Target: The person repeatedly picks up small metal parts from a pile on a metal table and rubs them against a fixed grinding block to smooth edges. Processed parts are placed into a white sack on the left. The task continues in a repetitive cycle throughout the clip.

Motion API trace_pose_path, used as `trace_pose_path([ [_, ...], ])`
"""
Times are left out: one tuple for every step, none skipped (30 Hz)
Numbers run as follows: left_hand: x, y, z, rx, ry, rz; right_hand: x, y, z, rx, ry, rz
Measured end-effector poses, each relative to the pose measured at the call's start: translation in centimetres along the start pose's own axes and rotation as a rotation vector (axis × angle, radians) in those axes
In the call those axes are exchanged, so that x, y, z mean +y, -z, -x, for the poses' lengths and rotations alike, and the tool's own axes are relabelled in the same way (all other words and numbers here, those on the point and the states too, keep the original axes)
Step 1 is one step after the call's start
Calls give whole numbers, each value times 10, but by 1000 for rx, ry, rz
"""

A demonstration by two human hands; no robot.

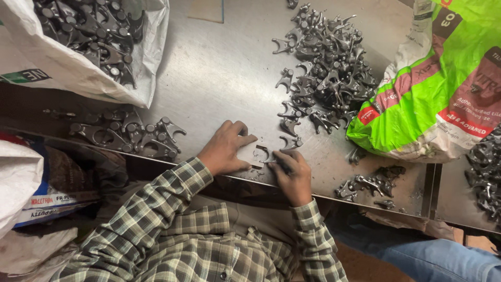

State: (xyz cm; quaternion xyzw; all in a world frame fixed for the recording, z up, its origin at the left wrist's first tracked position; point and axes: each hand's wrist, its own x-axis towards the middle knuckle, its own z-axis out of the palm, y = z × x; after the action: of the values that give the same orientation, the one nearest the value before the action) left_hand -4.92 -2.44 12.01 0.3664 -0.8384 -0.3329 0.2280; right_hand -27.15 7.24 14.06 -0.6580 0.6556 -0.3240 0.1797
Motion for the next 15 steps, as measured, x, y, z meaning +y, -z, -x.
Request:
trace_pose_path([
  [0, 0, 0, 5, -8, 4, -1, -2, -3, -9, 12, 9],
  [0, 0, 0, 4, 2, 0, -1, -3, -5, -16, 23, 19],
  [0, 0, 0, 2, 9, -4, 0, -4, -7, -21, 33, 28],
  [0, 0, -1, -1, 16, -9, 2, -2, -8, -54, 19, 30],
  [0, 0, -1, -22, 31, -14, 5, 1, -7, -90, 3, 32],
  [0, 0, -2, -41, 44, -20, 10, 5, -7, -123, -11, 34],
  [1, 0, -3, -58, 58, -26, 17, 12, -7, -131, -96, -160],
  [1, 0, -4, -59, 64, -22, 25, 20, -7, -139, -182, -354],
  [1, 0, -4, -59, 70, -19, 32, 24, -6, -146, -269, -548],
  [1, 0, -3, -62, 78, -14, 39, 29, -4, -100, -331, -823],
  [2, 0, -3, -57, 72, -16, 46, 37, -1, -53, -396, -1097],
  [2, 0, -2, -54, 63, -17, 52, 43, 2, 2, -458, -1370],
  [2, 0, -2, -52, 49, -22, 56, 42, 2, 37, -405, -1175],
  [2, 0, -2, -48, 47, -21, 60, 39, 0, 72, -352, -980],
  [3, 1, -2, -45, 46, -20, 61, 37, -1, 105, -301, -784],
])
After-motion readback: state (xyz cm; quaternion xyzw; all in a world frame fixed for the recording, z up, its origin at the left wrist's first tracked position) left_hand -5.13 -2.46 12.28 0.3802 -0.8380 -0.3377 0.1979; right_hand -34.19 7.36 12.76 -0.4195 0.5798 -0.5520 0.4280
